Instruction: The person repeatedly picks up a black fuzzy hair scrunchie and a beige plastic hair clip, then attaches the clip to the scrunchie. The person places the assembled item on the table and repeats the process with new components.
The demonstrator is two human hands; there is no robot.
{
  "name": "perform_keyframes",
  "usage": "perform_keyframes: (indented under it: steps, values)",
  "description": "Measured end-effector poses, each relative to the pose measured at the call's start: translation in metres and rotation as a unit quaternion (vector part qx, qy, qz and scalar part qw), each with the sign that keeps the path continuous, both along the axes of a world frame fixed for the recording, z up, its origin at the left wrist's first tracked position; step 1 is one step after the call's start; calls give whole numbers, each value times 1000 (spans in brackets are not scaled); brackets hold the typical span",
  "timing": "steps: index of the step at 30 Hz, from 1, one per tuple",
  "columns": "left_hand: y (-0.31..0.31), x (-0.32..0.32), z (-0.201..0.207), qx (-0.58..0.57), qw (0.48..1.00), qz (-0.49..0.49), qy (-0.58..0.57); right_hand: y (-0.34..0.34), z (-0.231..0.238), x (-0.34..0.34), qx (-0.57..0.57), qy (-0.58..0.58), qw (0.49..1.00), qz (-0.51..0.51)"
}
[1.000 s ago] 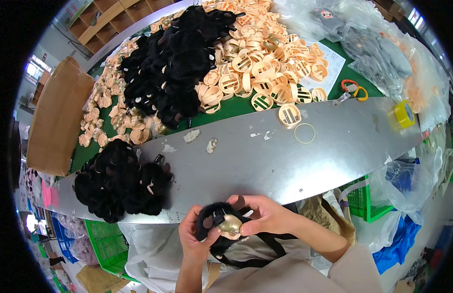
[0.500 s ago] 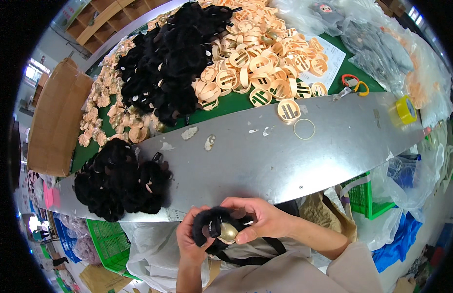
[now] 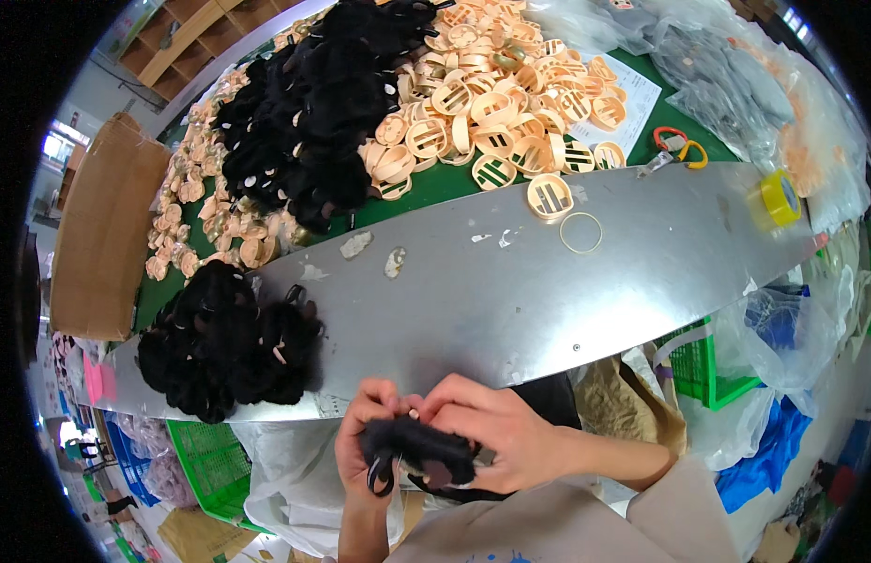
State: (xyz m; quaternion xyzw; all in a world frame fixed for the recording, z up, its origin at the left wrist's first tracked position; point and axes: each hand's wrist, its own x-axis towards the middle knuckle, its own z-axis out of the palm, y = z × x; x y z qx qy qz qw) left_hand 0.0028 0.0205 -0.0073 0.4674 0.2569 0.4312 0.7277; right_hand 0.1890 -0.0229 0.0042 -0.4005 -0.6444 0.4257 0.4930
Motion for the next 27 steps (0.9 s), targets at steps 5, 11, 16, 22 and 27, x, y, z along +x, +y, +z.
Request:
perform_keyframes:
  steps: [5, 11, 16, 22, 27]
  values:
    - [-3, -3, -3, 75, 997, -4, 21, -11, 1, -16, 86, -44, 993, -66]
    - [1, -10, 5, 123, 988, -90, -14, -28, 0, -24, 184, -64, 978, -72]
    - [4, -9, 1, 122, 986, -114, -29, -24, 2, -22, 178, -49, 980, -68]
    - [-4, -13, -5, 221, 967, -23, 126, -10, -7, -25, 198, -12, 971, -133]
    - [-9, -5, -7, 341, 910, 136, 195, -5, -18, -36, 253, -41, 940, -224]
